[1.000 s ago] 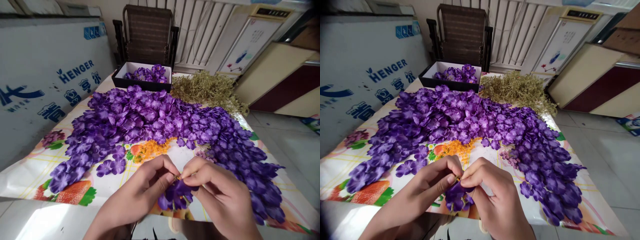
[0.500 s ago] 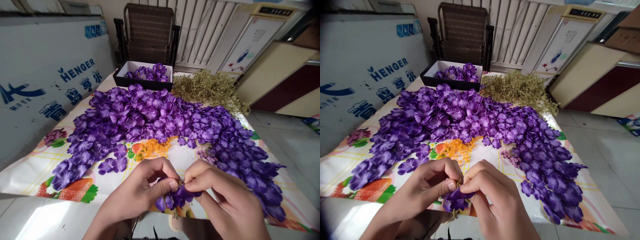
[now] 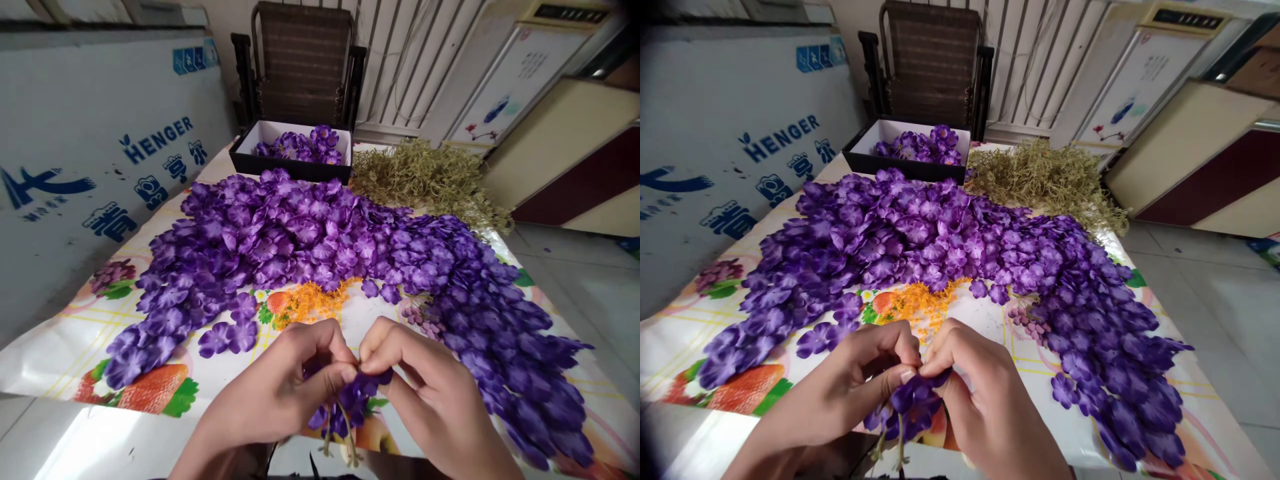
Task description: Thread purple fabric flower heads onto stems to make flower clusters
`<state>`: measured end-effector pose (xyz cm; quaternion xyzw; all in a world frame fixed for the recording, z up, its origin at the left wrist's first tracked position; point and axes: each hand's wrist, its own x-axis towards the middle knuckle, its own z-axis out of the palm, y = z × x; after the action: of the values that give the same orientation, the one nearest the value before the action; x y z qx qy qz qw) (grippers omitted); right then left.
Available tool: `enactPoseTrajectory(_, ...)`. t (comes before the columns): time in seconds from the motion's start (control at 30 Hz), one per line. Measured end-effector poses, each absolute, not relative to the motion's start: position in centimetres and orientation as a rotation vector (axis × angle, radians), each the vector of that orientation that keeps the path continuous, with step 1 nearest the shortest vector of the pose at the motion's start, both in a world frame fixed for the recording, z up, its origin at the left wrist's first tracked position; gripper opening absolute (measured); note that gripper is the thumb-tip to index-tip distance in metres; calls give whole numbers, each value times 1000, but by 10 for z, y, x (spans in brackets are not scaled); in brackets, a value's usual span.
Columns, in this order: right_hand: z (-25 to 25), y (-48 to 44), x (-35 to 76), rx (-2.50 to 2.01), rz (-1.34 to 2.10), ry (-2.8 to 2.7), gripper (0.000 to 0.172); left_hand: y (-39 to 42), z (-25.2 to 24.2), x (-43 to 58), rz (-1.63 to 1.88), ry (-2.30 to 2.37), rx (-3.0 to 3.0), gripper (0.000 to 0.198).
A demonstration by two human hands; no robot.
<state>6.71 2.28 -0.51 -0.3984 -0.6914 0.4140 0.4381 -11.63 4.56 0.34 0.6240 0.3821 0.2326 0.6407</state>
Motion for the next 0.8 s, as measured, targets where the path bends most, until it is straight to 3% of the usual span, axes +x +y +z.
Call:
enactPoseTrajectory(0.2, -9, 29, 66, -976, 1211, -1597, 21, 52, 0, -115, 499, 818, 1311, 26)
enactPoseTrajectory(0.33, -24, 36, 59, -1041, 1206, -1323, 11, 55, -8, -99, 715, 883, 1163, 33)
enactPoseTrajectory(0.57, -50, 44, 59, -1111, 1305, -1067, 20, 55, -11, -93, 834, 892, 1146, 14)
enactPoseTrajectory(0.8, -49, 36, 57, -1097, 1289, -976, 15, 47, -8, -98, 750, 1008, 1584, 10)
